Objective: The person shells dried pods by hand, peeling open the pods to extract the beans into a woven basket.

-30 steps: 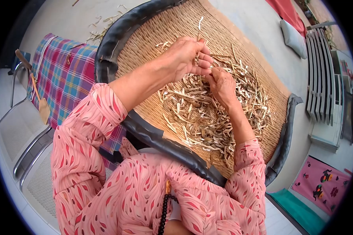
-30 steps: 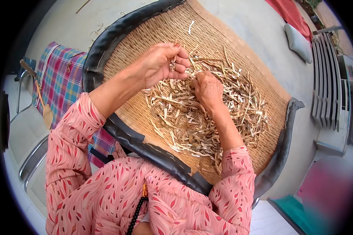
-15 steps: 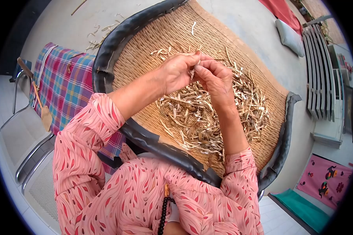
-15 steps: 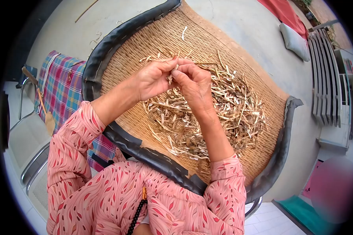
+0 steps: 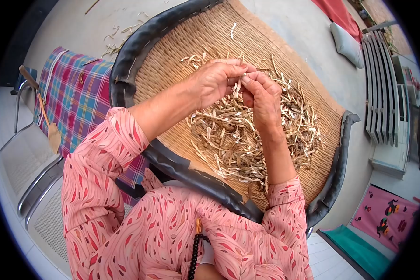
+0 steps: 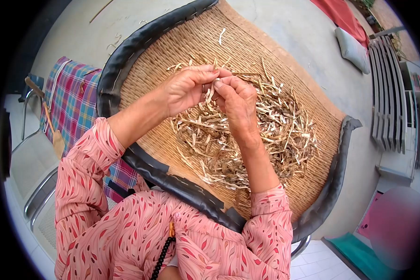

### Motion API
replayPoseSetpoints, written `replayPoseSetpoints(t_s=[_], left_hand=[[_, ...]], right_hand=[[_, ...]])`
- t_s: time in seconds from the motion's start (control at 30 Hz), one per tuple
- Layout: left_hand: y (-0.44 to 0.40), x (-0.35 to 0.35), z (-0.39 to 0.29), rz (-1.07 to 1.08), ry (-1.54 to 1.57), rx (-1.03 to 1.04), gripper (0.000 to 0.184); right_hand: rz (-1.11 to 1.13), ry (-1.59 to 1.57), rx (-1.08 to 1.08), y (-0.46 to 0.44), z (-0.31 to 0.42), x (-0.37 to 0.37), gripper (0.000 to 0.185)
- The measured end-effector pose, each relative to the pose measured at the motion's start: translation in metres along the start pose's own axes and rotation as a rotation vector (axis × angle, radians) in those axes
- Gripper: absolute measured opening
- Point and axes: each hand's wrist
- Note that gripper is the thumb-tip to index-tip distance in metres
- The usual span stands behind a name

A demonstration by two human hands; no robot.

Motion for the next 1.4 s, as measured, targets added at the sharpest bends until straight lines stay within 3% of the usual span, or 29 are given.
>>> replayPoseSetpoints(t_s=[0.13, 0.33, 0.43, 0.53, 0.67, 0.77, 0.83, 0.87, 0.93, 0.97, 1.07, 1.23, 1.4], left_hand=[[0.000, 0.004, -0.001, -0.017, 0.051, 0.000, 0.017], [-0.002, -0.002, 0.003, -0.014, 0.062, 0.029, 0.024], [-0.002, -0.001, 0.004, -0.025, -0.002, 0.072, 0.023], [0.002, 0.002, -0.001, -0.030, -0.279, 0.072, 0.020], [0.003, 0.012, -0.016, -0.281, -0.253, 0.102, 0.017], [0.000, -0.001, -0.025, -0.302, -0.244, 0.124, 0.014], [0.001, -0.001, -0.027, -0.285, -0.236, 0.138, 0.013], [0.001, -0.001, -0.026, -0.280, -0.235, 0.137, 0.013], [0.000, -0.002, -0.023, -0.272, -0.237, 0.136, 0.014], [-0.001, -0.003, -0.022, -0.290, -0.229, 0.137, 0.013], [-0.003, -0.007, -0.020, -0.364, -0.232, 0.129, 0.012], [-0.008, -0.010, -0.017, -0.442, -0.341, 0.043, 0.017], [-0.004, -0.001, -0.011, -0.303, -0.494, -0.004, 0.025]], right_hand=[[-0.052, 0.037, -0.055, 0.002, 0.000, 0.006, 0.010], [-0.063, 0.049, -0.113, 0.000, -0.007, 0.005, 0.006], [-0.062, 0.099, -0.120, 0.000, -0.008, 0.004, 0.008], [-0.095, 0.171, -0.150, -0.002, -0.010, 0.000, 0.012], [-0.226, 0.167, -0.200, -0.013, 0.003, -0.016, 0.015], [-0.309, 0.588, -0.256, -0.024, -0.015, -0.034, 0.013], [-0.298, 0.890, -0.129, -0.025, -0.032, -0.032, 0.017], [-0.296, 1.103, -0.320, -0.029, -0.046, -0.034, 0.022], [-0.351, 1.394, -0.502, -0.032, -0.059, -0.025, 0.022], [-0.320, 1.452, -0.420, -0.034, -0.061, -0.021, 0.020], [-0.298, 1.251, -0.401, -0.044, -0.067, -0.026, 0.018], [-0.163, 0.619, -0.137, -0.031, -0.031, -0.030, 0.010], [-0.118, 0.615, -0.266, -0.013, -0.007, -0.009, 0.008]])
Point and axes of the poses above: each hand's wrist, its own y-axis away from the middle knuckle, its own x-axis out of the palm, z = x × y, and after that the axes turned 10 degrees about x, right-handed
